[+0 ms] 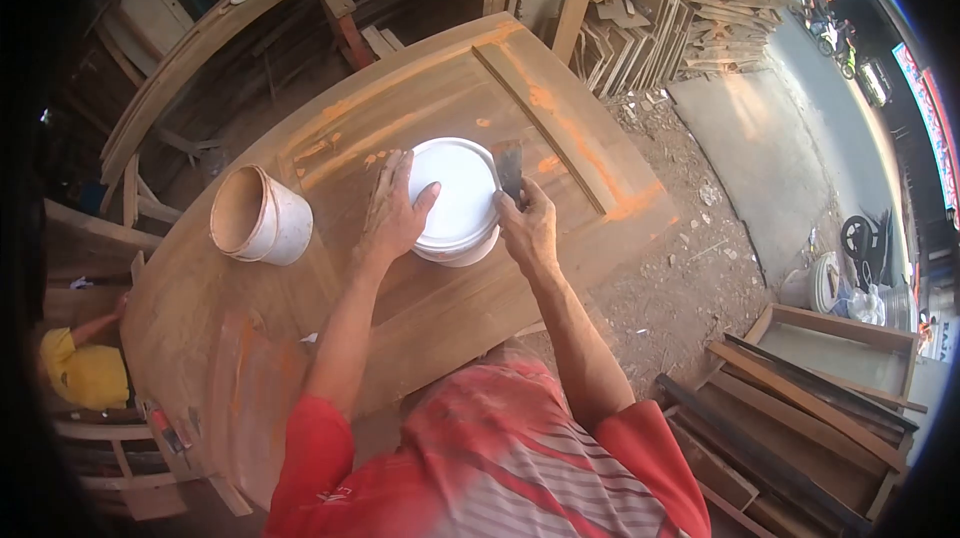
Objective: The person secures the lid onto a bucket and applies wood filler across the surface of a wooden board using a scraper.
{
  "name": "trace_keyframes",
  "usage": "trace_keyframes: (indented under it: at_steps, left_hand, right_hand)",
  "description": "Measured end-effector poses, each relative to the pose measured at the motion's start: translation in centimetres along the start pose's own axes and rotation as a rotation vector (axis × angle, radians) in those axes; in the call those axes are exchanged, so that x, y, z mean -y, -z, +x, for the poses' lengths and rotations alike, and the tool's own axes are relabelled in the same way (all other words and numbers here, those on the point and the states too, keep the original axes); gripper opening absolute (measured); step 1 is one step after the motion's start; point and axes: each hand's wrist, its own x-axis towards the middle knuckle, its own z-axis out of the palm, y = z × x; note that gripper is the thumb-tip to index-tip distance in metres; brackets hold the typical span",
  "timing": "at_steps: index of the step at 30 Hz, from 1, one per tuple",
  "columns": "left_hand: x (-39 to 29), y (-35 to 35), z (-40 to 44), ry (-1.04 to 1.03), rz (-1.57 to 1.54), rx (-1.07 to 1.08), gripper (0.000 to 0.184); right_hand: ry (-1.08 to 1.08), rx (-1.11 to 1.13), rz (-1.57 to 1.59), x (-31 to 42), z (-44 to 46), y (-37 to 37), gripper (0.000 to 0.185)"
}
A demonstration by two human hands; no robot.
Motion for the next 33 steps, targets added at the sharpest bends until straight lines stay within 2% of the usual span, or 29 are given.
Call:
trace_keyframes:
  at_steps: [2, 4, 6, 8, 10, 13, 14, 16, 18, 19, 20, 22, 24, 26, 28, 30, 32, 33]
  left_hand:
    - [-0.7, -0.1, 1.0, 0.001, 0.048, 0.018, 0.073]
    - [-0.7, -1.0, 2.2, -0.026, 0.065, 0.030, 0.069]
    - [-1.9, -0.7, 2.1, -0.011, 0.147, 0.039, 0.063]
    - [-2.2, -0.7, 2.1, 0.026, 0.191, 0.058, 0.063]
    - [-2.9, -0.5, 2.2, 0.038, 0.201, 0.063, 0.063]
    - [-3.1, -0.7, 2.0, 0.065, 0.211, 0.085, 0.062]
    - [-3.0, -0.7, 2.0, 0.068, 0.210, 0.088, 0.062]
    - [-3.0, -0.5, 2.1, 0.072, 0.213, 0.098, 0.063]
    - [-2.9, -0.6, 1.6, 0.065, 0.217, 0.125, 0.064]
    - [-2.7, -0.7, 1.7, 0.040, 0.254, 0.097, 0.063]
    - [-2.7, -0.8, 1.9, 0.022, 0.286, 0.064, 0.063]
    - [-2.9, -0.8, 2.2, 0.029, 0.246, 0.085, 0.063]
    - [-2.7, -0.6, 2.8, -0.023, 0.363, 0.101, 0.063]
    - [-3.5, 0.6, 4.1, -0.054, 0.370, 0.107, 0.064]
    - [-4.0, 1.3, 6.5, -0.170, 0.280, -0.092, 0.064]
    - [-4.6, 1.3, 8.8, -0.174, 0.248, -0.108, 0.065]
    - [-4.2, -0.3, 10.7, -0.026, 0.243, -0.062, 0.067]
    - [-3.7, -1.7, 10.7, -0.032, 0.241, -0.051, 0.067]
  right_hand:
    - [-0.021, -0.028, 0.075, -1.2, 0.4, -0.1, 0.030]
    - [0.091, -0.040, -0.036, -3.6, 1.7, 0.1, 0.032]
    - [0.045, -0.003, -0.026, -2.0, 1.3, 0.5, 0.032]
    - [0.113, -0.022, -0.254, -0.7, 1.6, 0.9, 0.039]
    - [0.230, -0.037, -0.518, 0.3, 3.4, 0.4, 0.035]
    - [0.465, -0.124, -0.468, 5.6, 5.6, -1.8, 0.026]
    - [0.460, -0.126, -0.464, 6.2, 6.9, -2.5, 0.026]
    - [0.656, -0.275, -0.558, 6.9, 9.0, -4.1, 0.023]
    - [0.295, 0.010, -0.810, 0.9, 11.1, -5.2, 0.017]
    - [0.443, -0.135, -0.681, 0.9, 11.0, -5.4, 0.017]
    - [0.455, -0.139, -0.685, 1.2, 11.4, -5.5, 0.017]
    - [0.358, -0.097, -0.695, 0.9, 11.1, -5.1, 0.017]
    - [0.294, -0.084, -0.699, 0.8, 11.1, -5.1, 0.020]
    - [0.150, -0.099, -0.582, 0.7, 11.6, -4.8, 0.023]
    - [0.131, -0.131, -0.512, 0.4, 11.6, -4.4, 0.027]
    - [0.103, -0.191, -0.415, 0.4, 11.4, -4.4, 0.024]
    - [0.120, -0.200, -0.409, 0.5, 11.5, -4.3, 0.025]
    - [0.107, -0.208, -0.385, 0.4, 11.4, -4.3, 0.026]
